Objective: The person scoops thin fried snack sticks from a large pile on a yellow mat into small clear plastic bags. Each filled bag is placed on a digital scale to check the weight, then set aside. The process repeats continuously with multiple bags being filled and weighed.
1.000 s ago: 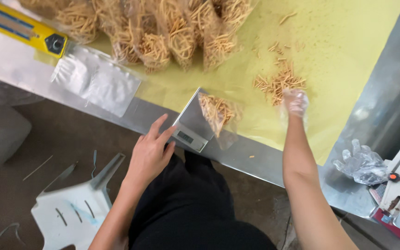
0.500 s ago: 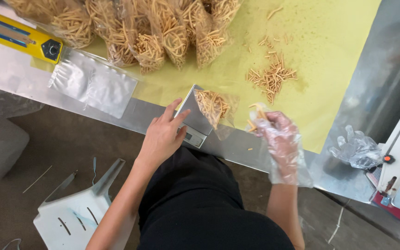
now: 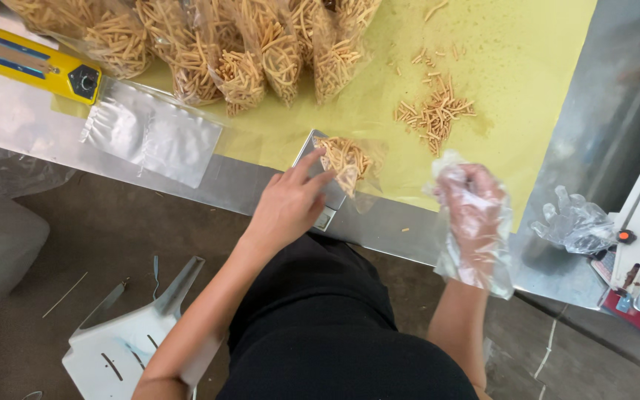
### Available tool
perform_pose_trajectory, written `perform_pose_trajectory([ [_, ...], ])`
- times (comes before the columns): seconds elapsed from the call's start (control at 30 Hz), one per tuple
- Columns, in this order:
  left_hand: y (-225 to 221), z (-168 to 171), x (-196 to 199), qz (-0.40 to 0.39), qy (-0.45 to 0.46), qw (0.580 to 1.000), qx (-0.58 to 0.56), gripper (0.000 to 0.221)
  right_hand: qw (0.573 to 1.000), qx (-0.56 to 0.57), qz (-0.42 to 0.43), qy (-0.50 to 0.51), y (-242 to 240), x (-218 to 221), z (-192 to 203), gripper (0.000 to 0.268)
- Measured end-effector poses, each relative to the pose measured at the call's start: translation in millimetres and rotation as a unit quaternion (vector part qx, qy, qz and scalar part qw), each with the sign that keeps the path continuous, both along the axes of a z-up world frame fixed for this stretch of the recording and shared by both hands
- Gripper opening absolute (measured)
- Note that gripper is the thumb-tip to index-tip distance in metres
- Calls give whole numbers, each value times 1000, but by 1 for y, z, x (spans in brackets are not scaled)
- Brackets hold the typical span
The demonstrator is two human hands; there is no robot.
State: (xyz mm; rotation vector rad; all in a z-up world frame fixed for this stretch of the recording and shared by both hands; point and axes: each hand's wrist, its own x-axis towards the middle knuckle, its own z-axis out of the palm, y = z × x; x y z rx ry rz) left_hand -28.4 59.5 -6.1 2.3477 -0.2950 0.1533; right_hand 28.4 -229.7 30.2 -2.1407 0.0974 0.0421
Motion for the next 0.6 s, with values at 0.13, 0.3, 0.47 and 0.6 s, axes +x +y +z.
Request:
perform_pose_trajectory([
  [0.13,-22,10,24,-44,-67,997,6,33,998,33,-53,-28,-33,-6,-8,8],
  [0.3,-49,-7,50,-88,-101,988,74,12,993,95,-68,-20,-53,-20,-20,11],
  [0.47,-90,-76,85,-120,92,975,165,16,998,-14,-49,-46,-61,-30,-30,12],
  [0.6,-119,-119,143,-128,-38,990,53,19,996,23,-48,-73,-71,-32,-37,14],
])
